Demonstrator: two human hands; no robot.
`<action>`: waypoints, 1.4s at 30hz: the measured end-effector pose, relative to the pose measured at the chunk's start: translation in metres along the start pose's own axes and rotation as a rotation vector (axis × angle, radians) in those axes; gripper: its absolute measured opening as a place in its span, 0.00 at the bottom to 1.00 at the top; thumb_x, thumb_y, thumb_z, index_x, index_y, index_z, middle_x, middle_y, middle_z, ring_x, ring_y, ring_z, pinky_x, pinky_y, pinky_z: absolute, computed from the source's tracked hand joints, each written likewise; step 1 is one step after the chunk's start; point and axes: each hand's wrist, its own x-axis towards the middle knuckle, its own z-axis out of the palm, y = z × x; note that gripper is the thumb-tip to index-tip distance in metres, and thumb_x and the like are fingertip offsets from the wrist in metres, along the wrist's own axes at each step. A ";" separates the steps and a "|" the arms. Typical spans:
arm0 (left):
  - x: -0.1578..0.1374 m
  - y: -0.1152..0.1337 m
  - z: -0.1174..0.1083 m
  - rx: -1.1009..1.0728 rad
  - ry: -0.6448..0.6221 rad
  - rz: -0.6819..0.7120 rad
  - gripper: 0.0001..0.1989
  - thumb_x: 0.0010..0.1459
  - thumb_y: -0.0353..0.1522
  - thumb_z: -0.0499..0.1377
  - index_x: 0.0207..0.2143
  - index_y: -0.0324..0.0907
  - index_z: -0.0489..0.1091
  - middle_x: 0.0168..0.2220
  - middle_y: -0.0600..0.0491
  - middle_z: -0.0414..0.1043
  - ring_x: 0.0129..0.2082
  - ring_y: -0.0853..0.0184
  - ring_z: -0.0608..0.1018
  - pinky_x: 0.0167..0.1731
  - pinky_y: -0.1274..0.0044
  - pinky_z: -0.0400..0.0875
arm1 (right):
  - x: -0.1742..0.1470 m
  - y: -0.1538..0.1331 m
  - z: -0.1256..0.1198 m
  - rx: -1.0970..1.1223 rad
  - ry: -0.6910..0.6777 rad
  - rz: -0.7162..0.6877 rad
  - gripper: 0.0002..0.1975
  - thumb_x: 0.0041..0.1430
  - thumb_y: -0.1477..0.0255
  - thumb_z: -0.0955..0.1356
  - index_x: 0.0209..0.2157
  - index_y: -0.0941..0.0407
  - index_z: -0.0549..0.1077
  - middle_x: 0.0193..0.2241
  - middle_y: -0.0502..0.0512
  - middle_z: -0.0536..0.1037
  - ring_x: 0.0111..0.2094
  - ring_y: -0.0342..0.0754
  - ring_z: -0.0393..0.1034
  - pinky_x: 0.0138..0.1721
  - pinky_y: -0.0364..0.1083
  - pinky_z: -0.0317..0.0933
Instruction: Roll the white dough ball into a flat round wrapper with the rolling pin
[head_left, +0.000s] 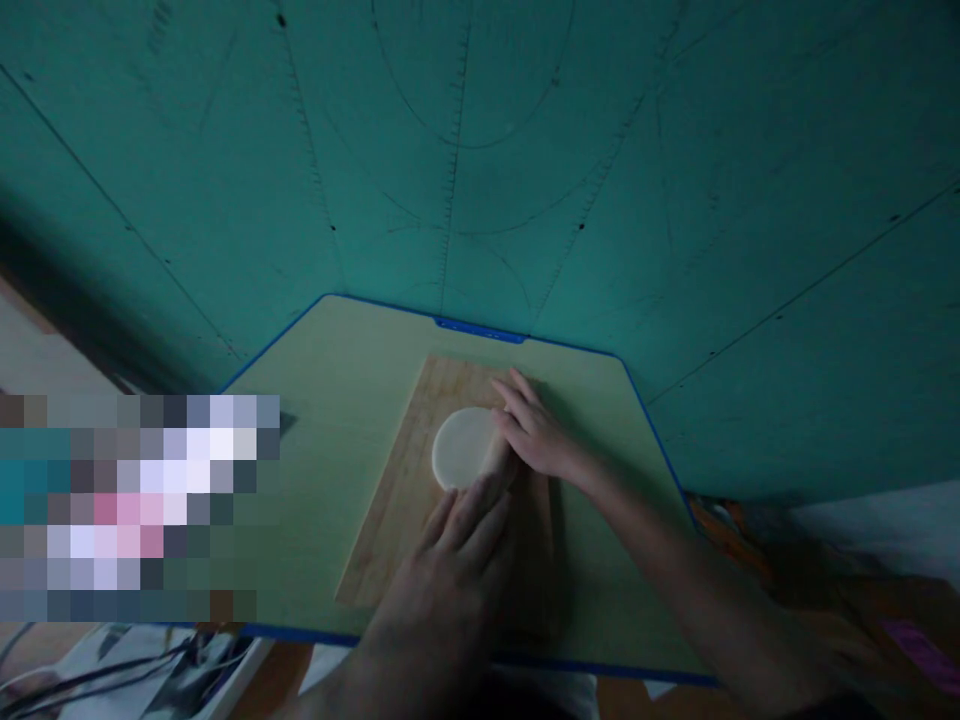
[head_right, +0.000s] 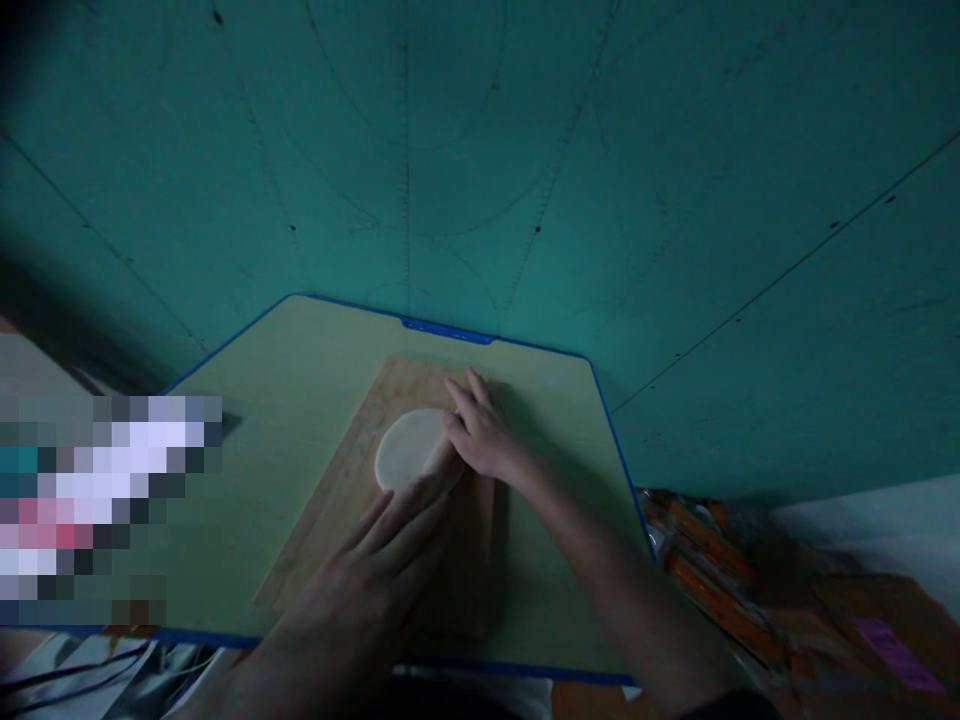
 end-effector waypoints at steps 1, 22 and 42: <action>-0.007 -0.006 0.000 0.005 0.001 -0.005 0.29 0.59 0.25 0.53 0.64 0.36 0.63 0.71 0.41 0.51 0.71 0.48 0.52 0.63 0.57 0.64 | 0.008 -0.006 0.002 -0.009 0.003 -0.021 0.28 0.72 0.63 0.56 0.68 0.57 0.58 0.72 0.64 0.47 0.72 0.57 0.40 0.68 0.58 0.45; -0.029 -0.030 0.007 -0.112 0.079 -0.020 0.33 0.63 0.21 0.48 0.70 0.43 0.51 0.71 0.42 0.52 0.68 0.53 0.61 0.54 0.64 0.76 | 0.013 -0.011 -0.006 -0.158 -0.051 -0.155 0.27 0.72 0.65 0.55 0.68 0.60 0.60 0.70 0.64 0.54 0.71 0.58 0.44 0.69 0.62 0.41; 0.053 -0.147 -0.011 0.087 -0.049 -0.272 0.23 0.72 0.41 0.41 0.49 0.40 0.71 0.49 0.43 0.77 0.52 0.56 0.77 0.54 0.62 0.72 | 0.042 -0.009 -0.022 -0.245 0.144 0.007 0.18 0.73 0.71 0.57 0.38 0.56 0.77 0.43 0.58 0.79 0.47 0.50 0.72 0.48 0.46 0.62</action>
